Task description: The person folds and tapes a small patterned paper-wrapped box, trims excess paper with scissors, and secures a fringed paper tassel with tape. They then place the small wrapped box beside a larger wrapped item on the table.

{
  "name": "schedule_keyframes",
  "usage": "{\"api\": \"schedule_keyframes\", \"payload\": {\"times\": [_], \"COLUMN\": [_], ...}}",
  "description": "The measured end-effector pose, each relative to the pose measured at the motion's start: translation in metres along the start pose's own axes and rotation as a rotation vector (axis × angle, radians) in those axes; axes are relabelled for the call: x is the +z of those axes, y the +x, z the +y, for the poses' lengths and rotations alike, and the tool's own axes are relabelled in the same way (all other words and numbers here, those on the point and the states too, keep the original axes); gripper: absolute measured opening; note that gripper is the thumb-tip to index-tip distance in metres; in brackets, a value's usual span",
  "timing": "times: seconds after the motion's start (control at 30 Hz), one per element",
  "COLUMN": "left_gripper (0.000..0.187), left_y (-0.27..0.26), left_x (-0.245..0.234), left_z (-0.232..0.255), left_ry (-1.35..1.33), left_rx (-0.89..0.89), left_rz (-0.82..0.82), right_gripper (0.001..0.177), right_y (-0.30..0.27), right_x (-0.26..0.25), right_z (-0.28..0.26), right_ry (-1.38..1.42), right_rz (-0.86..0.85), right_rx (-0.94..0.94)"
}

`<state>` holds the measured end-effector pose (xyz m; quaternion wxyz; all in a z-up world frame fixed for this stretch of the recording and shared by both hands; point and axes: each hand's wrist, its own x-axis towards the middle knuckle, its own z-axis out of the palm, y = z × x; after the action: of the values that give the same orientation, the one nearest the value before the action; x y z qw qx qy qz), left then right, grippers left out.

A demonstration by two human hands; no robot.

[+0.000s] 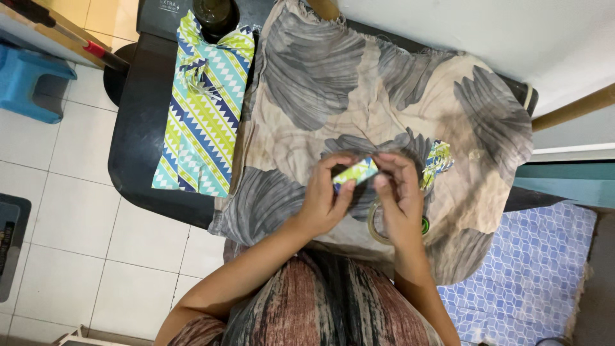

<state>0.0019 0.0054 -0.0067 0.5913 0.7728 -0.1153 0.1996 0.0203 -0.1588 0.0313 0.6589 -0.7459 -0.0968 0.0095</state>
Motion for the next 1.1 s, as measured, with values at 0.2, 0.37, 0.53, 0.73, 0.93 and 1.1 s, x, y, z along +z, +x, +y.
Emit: {"api": "schedule_keyframes", "payload": {"times": [0.2,0.37,0.53,0.73,0.93,1.1], "left_gripper": [0.036,0.069,0.090,0.087,0.061,0.050], "left_y": [0.019,0.036,0.041,0.034,0.030,0.031], "left_x": [-0.002,-0.022,-0.032,-0.037,-0.025,-0.023], "left_z": [0.000,0.024,0.048,0.055,0.057,0.064], "left_ry": [-0.339,-0.758,-0.875,-0.940,-0.874,-0.729], "left_rx": [-0.234,-0.285,-0.357,-0.422,-0.517,-0.510], "left_rz": [0.041,-0.113,-0.245,-0.247,-0.141,-0.102], "right_gripper": [0.062,0.059,0.055,0.046,0.044,0.040], "right_y": [0.009,0.008,0.005,-0.003,-0.006,-0.005], "right_x": [0.009,0.001,-0.006,-0.008,-0.006,-0.009], "right_z": [-0.021,-0.036,-0.041,-0.040,-0.041,-0.038], "right_ry": [-0.324,0.206,0.333,0.397,0.402,0.323], "right_rz": [-0.040,0.012,0.057,0.047,0.086,0.092], "right_rx": [0.059,0.089,0.090,0.108,0.065,0.063]}}
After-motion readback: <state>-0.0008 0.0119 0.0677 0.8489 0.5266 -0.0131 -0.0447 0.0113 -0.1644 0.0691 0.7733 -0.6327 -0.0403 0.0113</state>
